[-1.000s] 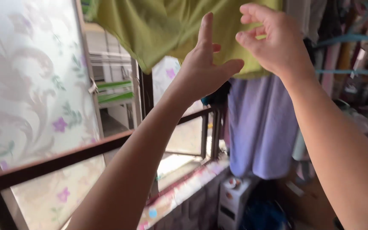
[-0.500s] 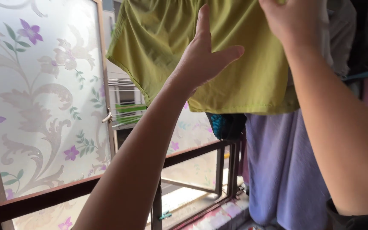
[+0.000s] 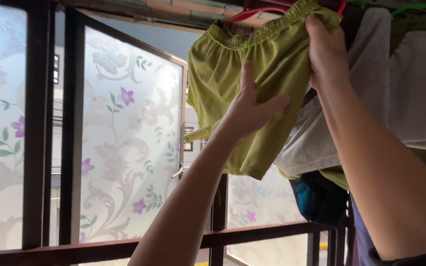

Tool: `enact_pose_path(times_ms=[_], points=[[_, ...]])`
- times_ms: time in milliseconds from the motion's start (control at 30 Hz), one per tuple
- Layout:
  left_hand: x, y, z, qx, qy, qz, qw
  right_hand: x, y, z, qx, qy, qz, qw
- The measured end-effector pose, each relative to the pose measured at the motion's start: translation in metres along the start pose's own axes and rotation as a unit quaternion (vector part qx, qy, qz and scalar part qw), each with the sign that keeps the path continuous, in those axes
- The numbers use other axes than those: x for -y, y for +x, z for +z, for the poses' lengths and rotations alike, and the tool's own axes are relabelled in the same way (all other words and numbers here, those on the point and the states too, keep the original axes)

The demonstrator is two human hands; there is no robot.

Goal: Folding various items of clothing including shorts and shirts on a bed.

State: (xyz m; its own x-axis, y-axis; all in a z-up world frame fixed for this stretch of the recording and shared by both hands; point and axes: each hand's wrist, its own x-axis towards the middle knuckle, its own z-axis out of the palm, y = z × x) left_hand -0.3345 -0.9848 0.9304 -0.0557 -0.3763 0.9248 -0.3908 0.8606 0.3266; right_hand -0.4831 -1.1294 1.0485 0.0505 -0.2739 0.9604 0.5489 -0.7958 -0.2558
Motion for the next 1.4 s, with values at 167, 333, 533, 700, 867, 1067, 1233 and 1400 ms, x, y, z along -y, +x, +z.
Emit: enact_pose_path(times_ms=[167,333,533,700,867,1067,1233,1400], points=[[-0.006,-0.003,-0.010,-0.068,0.122,-0.068,0.988,0.019,-0.002,-0.045,-0.023,0.065,-0.067,0.995],[-0.031,-0.004,-0.016,-0.254,0.445,-0.015,0.858,0.033,-0.039,-0.083,0.028,0.062,0.050,0.996],[-0.029,0.002,-0.056,-0.194,0.619,-0.037,0.760,0.031,-0.098,-0.082,0.039,-0.034,0.210,0.976],[-0.002,-0.014,-0.075,-0.160,0.603,-0.040,0.780,0.062,-0.098,-0.064,-0.002,-0.229,-0.047,0.972],[-0.014,-0.016,-0.073,-0.159,0.623,-0.034,0.765,0.054,-0.037,-0.072,-0.126,-0.534,-0.399,0.735],[-0.015,-0.009,-0.062,-0.123,0.630,-0.006,0.767,0.020,-0.003,-0.088,-0.153,-0.679,-0.265,0.667],[-0.012,-0.016,-0.061,-0.115,0.625,0.010,0.772,0.022,-0.003,-0.093,-0.089,-0.800,-0.152,0.574],[-0.008,-0.017,-0.055,-0.091,0.628,-0.015,0.773,-0.002,0.013,-0.106,-0.048,-0.787,-0.173,0.591]])
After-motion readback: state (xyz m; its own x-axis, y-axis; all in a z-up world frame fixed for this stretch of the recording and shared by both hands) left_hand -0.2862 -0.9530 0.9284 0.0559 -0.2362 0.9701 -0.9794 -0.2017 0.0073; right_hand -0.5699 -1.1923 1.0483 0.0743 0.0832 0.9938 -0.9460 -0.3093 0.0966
